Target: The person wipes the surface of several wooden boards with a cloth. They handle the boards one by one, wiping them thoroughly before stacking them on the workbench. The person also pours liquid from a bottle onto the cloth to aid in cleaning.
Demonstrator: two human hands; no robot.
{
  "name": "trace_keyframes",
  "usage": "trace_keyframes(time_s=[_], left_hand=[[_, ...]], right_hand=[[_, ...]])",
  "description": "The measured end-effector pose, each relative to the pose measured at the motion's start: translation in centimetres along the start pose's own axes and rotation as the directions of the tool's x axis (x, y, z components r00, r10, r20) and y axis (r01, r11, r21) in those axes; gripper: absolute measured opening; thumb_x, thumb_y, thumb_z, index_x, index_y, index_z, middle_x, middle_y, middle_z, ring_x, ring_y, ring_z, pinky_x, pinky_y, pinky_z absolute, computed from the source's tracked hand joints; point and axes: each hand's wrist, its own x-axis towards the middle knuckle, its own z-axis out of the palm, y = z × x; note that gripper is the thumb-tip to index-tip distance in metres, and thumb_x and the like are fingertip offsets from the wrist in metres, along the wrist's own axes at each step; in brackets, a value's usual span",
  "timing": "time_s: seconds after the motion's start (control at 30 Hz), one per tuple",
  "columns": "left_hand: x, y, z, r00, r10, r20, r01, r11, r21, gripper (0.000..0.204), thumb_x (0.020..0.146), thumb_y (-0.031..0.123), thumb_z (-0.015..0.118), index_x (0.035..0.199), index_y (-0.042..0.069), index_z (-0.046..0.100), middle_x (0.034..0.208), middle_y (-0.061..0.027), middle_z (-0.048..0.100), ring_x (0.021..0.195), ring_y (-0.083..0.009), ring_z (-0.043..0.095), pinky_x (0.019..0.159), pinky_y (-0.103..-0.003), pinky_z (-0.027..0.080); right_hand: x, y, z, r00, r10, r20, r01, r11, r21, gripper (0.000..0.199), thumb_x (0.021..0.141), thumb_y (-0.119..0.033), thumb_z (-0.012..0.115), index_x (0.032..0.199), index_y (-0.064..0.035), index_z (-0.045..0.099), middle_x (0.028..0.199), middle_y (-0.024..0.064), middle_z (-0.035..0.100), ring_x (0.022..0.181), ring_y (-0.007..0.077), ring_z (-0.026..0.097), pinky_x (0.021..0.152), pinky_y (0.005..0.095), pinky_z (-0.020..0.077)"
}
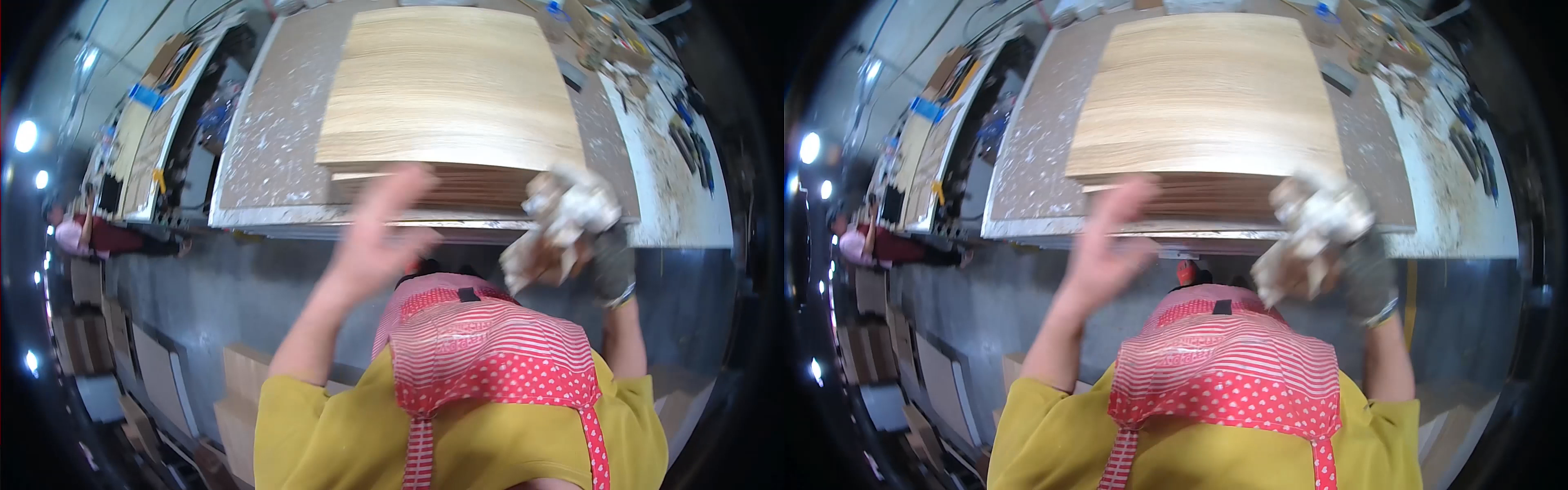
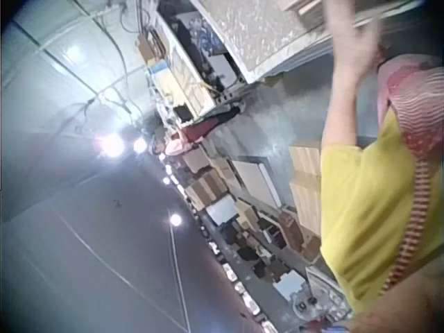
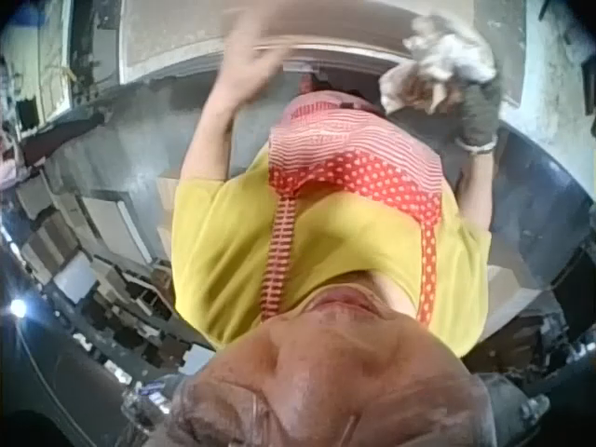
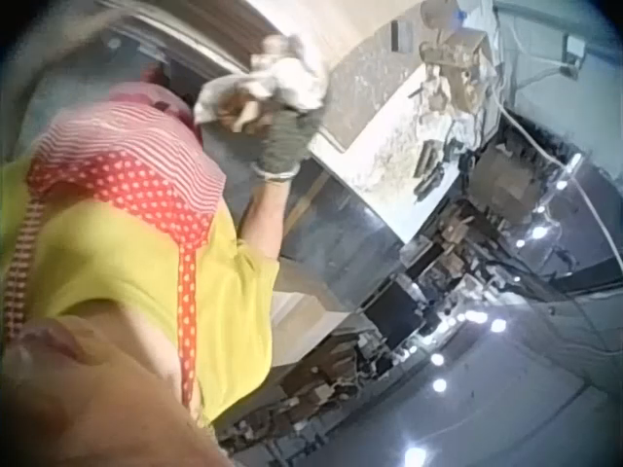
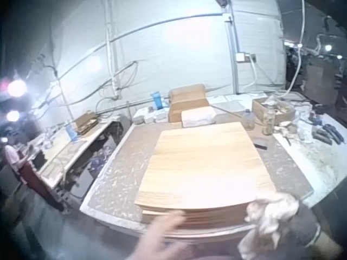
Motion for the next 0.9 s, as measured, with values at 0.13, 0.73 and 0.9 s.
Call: trace_keyframes(time_s=[0.13,0.73,0.9], left_hand=[[2.6,-6.7,-6.5,0.812,-0.187,-0.553,0.221,0.975,-0.005,0.056,0.098,0.04,0.04,0.143,0.006,0.033,0.145,-0.0119,0.036,0.134,-0.0232,0.035,0.107,-0.036,0.031],[4.3,-12.4,-5.1,0.828,-0.367,-0.425,0.261,0.921,-0.288,0.055,0.095,0.021,0.056,0.143,0.005,0.035,0.135,-0.0107,0.048,0.118,-0.0178,0.047,0.1,-0.03,0.037],[4.9,-12.9,-4.6,0.802,-0.306,-0.513,0.235,0.951,-0.2,0.05,0.095,0.029,0.056,0.138,0.006,0.045,0.128,-0.0099,0.054,0.115,-0.0175,0.05,0.096,-0.03,0.04]], right_hand=[[5.1,8.1,-11.2,0.882,-0.083,-0.463,-0.008,0.982,-0.19,0.04,0.091,-0.021,0.059,0.126,-0.002,0.051,0.12,0.0155,0.059,0.11,0.0271,0.058,0.095,0.0355,0.0453],[8.2,8.0,-0.7,0.96,-0.236,-0.149,0.198,0.953,-0.231,0.051,0.085,-0.015,0.066,0.132,-0.0058,0.05,0.134,0.0109,0.05,0.124,0.0228,0.046,0.104,0.0323,0.037],[9.3,8.3,-0.8,0.964,-0.212,-0.162,0.171,0.957,-0.234,0.05,0.084,-0.016,0.068,0.131,-0.0057,0.052,0.134,0.0118,0.05,0.124,0.0235,0.046,0.105,0.0332,0.0368]])
